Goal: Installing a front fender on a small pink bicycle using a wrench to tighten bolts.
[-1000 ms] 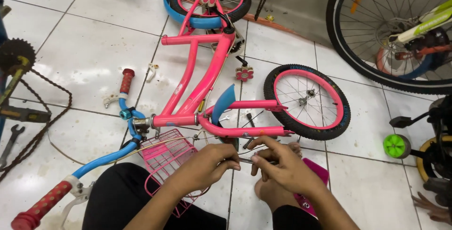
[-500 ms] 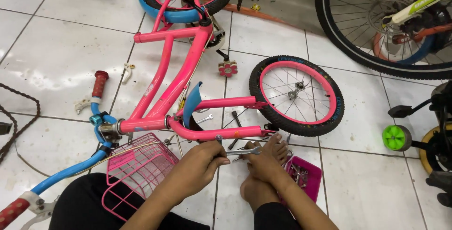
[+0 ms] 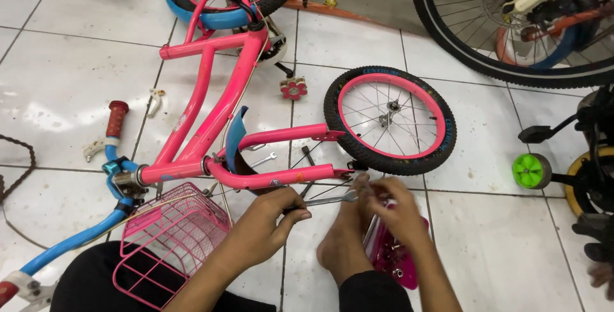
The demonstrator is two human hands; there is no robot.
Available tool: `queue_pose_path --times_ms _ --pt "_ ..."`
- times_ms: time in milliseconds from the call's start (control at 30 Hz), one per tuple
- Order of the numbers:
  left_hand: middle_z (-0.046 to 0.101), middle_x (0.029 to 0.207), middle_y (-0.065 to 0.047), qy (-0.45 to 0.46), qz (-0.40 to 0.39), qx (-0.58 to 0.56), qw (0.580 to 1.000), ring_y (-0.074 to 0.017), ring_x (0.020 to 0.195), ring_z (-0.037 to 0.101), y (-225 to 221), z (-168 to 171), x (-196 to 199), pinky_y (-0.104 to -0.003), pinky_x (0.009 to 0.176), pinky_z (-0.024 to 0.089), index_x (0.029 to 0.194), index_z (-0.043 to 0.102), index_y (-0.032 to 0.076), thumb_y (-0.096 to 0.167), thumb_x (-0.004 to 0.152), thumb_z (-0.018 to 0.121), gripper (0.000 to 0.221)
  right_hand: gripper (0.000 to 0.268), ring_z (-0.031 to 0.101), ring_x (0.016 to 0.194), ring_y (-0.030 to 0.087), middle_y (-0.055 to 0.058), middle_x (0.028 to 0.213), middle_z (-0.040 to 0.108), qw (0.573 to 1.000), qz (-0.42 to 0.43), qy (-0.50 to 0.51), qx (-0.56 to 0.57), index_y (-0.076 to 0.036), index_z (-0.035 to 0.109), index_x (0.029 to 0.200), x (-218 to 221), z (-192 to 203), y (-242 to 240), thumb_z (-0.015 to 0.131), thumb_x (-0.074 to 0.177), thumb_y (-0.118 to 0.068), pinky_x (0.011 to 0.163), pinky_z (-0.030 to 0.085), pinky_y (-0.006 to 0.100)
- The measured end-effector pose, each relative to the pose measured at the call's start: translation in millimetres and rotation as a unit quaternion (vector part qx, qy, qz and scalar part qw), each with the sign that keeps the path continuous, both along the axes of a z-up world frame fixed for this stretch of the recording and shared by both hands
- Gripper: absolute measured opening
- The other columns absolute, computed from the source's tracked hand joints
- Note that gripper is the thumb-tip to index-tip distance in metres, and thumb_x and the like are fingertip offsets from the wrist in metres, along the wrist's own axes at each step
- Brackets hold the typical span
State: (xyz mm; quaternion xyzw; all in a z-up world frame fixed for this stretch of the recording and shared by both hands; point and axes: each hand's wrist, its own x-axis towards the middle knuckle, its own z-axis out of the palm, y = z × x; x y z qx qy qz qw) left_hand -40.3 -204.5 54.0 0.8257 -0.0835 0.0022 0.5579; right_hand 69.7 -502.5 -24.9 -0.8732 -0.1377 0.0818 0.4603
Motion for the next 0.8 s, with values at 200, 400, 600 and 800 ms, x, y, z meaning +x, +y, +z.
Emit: queue_pose_path --times_ms 200,400,600,800 --pt "0.069 0.083 -0.003 0.009 -0.017 -0.003 1.0 -0.0174 0.074 0.063 -4.1 -1.3 1.6 -0.032 0.069 0.05 0.088 0.067 0.008 0.016 0.097 0.067 0.011 0.011 0.062 0.071 0.011 0.01 0.081 0.066 0.741 -0.561 0.017 0.37 0.004 0.066 0.088 -61.8 -80.8 -145.2 0.073 0.095 0.0 0.074 0.066 0.027" --pt "0.071 0.082 -0.003 0.032 -0.035 0.015 0.999 -0.0192 0.074 0.062 -11.0 -4.7 5.2 -0.033 0.068 0.049 0.087 0.066 0.008 0.017 0.097 0.066 0.013 0.079 -0.001 0.16 0.012 0.001 0.175 0.0 0.899 -0.304 0.243 -0.2 -0.016 -0.004 0.163 -7.7 -48.8 112.8 0.006 0.099 -0.06 0.13 -0.004 0.035" --pt "0.069 0.08 -0.003 0.022 -0.041 0.025 0.999 -0.0196 0.072 0.06 -7.0 -5.4 5.6 -0.034 0.067 0.048 0.087 0.065 0.009 0.019 0.097 0.067 0.015 0.134 0.01 0.158 0.027 0.018 0.171 0.007 0.877 -0.19 0.096 -0.431 -0.012 -0.005 0.162 -16.0 -84.1 101.8 0.086 0.069 -0.046 0.126 0.013 0.042" --pt "0.069 0.081 -0.003 0.019 -0.037 0.006 0.999 -0.0185 0.073 0.062 -0.2 -1.3 2.7 -0.032 0.068 0.049 0.086 0.065 0.008 0.017 0.097 0.068 0.014 0.126 0.0 0.16 0.02 0.01 0.174 -0.002 0.864 -0.185 0.151 -0.443 -0.017 -0.011 0.161 -15.3 -69.7 106.9 0.072 0.077 -0.058 0.128 0.004 0.037"
